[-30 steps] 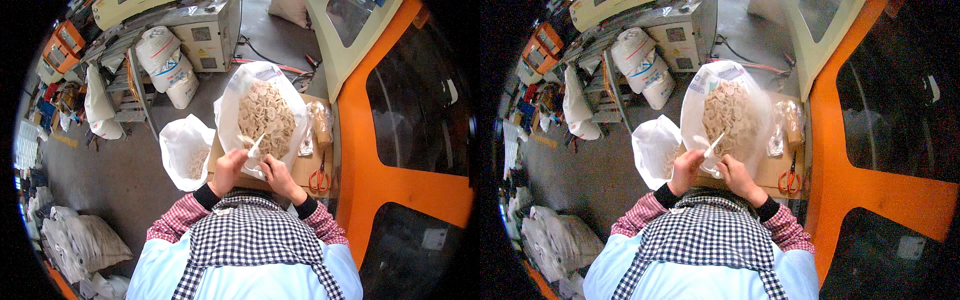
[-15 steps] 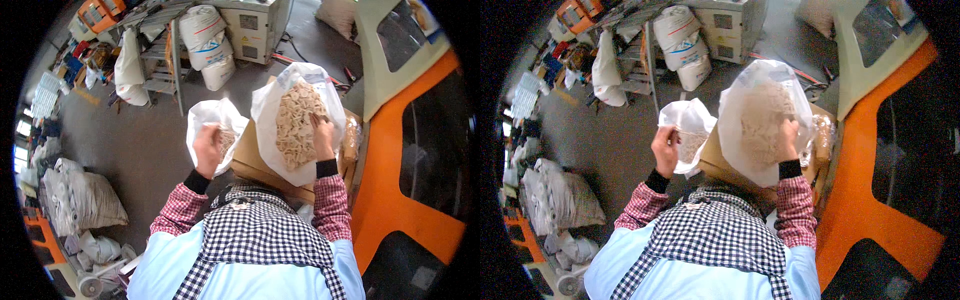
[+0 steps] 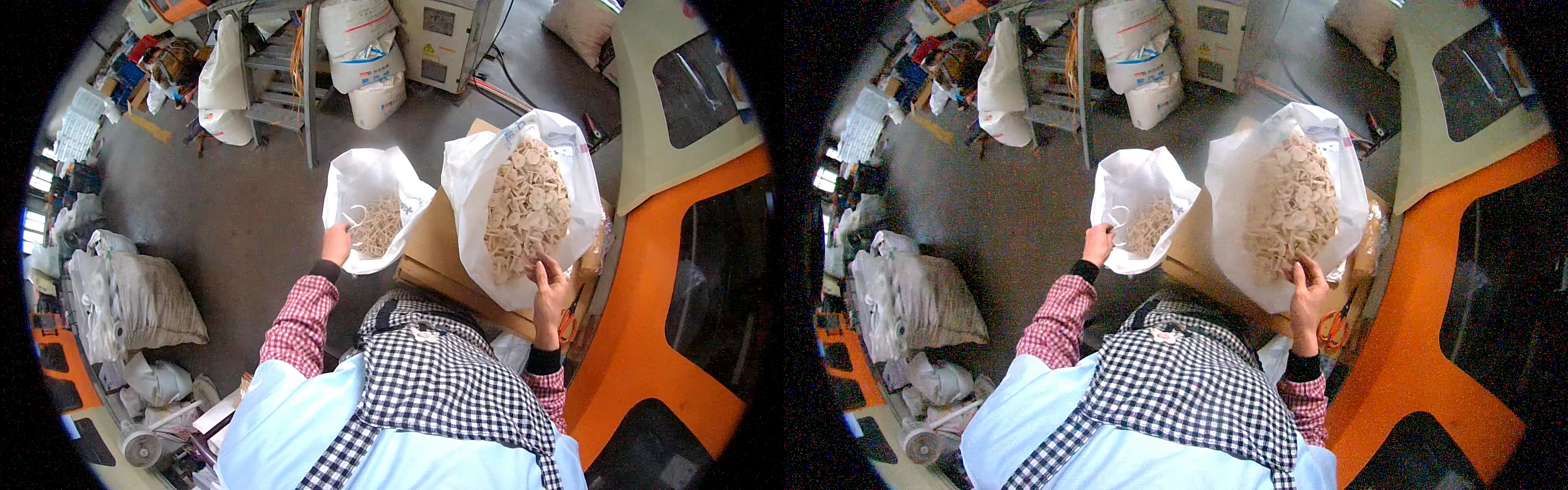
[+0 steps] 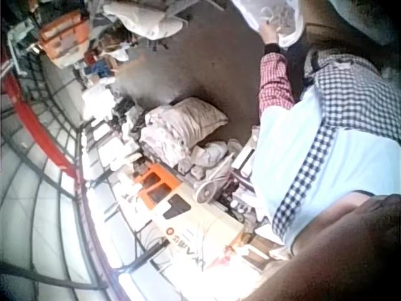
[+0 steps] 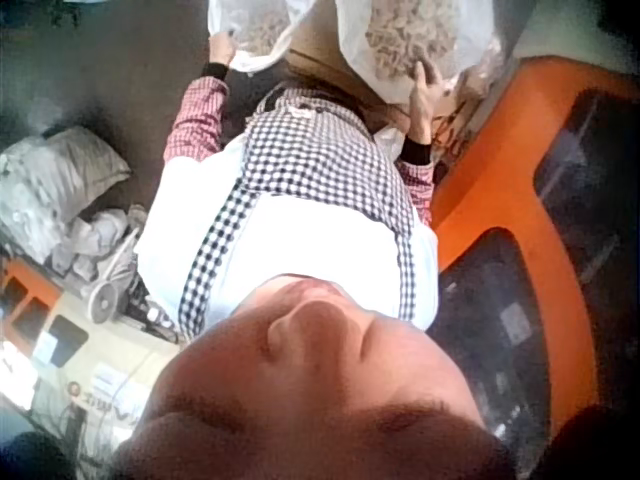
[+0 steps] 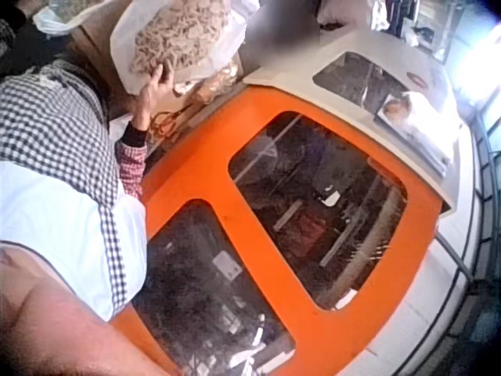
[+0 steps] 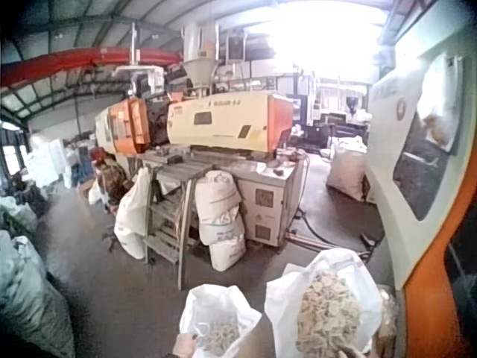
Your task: The person assembles small white plastic components by hand, snapping circular pieces onto a central hub. They repeatedly move between a workbench and an orange industrial machine, placing the assembled units into a hopper on the machine. The person also handles large white sacks and a plastic scoop, transferring materials between them.
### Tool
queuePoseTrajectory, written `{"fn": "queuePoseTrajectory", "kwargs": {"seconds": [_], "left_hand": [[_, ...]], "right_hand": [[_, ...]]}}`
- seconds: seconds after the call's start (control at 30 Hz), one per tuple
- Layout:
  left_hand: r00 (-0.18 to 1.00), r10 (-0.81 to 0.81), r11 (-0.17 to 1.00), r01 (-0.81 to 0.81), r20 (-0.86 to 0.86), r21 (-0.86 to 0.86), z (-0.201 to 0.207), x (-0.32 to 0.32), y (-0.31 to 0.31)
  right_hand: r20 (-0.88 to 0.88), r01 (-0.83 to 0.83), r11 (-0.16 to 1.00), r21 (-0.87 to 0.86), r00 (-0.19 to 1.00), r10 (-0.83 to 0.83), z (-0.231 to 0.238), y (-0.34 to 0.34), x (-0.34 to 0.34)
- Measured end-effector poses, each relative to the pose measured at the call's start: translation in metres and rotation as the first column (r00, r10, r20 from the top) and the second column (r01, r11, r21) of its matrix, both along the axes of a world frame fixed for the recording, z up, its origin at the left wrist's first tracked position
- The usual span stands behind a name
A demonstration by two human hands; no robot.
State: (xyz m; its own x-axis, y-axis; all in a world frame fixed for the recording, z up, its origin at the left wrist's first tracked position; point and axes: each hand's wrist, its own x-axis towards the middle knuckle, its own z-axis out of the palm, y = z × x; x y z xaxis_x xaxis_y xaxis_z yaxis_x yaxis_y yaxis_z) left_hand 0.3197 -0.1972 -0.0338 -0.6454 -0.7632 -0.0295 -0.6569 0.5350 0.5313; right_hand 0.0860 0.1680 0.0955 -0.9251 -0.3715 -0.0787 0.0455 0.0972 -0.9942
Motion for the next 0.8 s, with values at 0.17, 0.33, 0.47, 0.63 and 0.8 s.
{"fn": "queuePoseTrajectory", "kwargs": {"seconds": [0.17,0.33,0.47,0.63,0.8], "left_hand": [[0.984,-0.007,1.0,0.006,0.18,0.008,-0.004,-0.01,-0.009],[0.995,-0.035,0.999,0.033,0.096,0.024,-0.014,-0.009,0.011],[0.998,-0.048,0.999,0.048,-0.039,0.001,0.045,-0.034,0.038],[0.791,-0.348,0.918,0.178,-0.503,-0.355,0.092,-0.069,0.065],[0.452,-0.562,0.701,0.704,-0.693,-0.108,0.186,-0.09,0.136]], "right_hand": [[-0.085,0.017,0.98,0.201,0.996,0.0,0.004,0.009,0.019],[-0.12,-0.013,0.973,0.232,0.992,0.042,-0.006,0.001,0.042],[-0.133,-0.005,0.922,0.388,0.989,0.061,0.01,-0.004,0.061],[-0.242,-0.001,0.898,0.44,0.963,0.12,0.009,-0.005,0.076],[-0.462,0.025,0.847,0.531,0.847,0.264,0.019,0.009,0.098]]}}
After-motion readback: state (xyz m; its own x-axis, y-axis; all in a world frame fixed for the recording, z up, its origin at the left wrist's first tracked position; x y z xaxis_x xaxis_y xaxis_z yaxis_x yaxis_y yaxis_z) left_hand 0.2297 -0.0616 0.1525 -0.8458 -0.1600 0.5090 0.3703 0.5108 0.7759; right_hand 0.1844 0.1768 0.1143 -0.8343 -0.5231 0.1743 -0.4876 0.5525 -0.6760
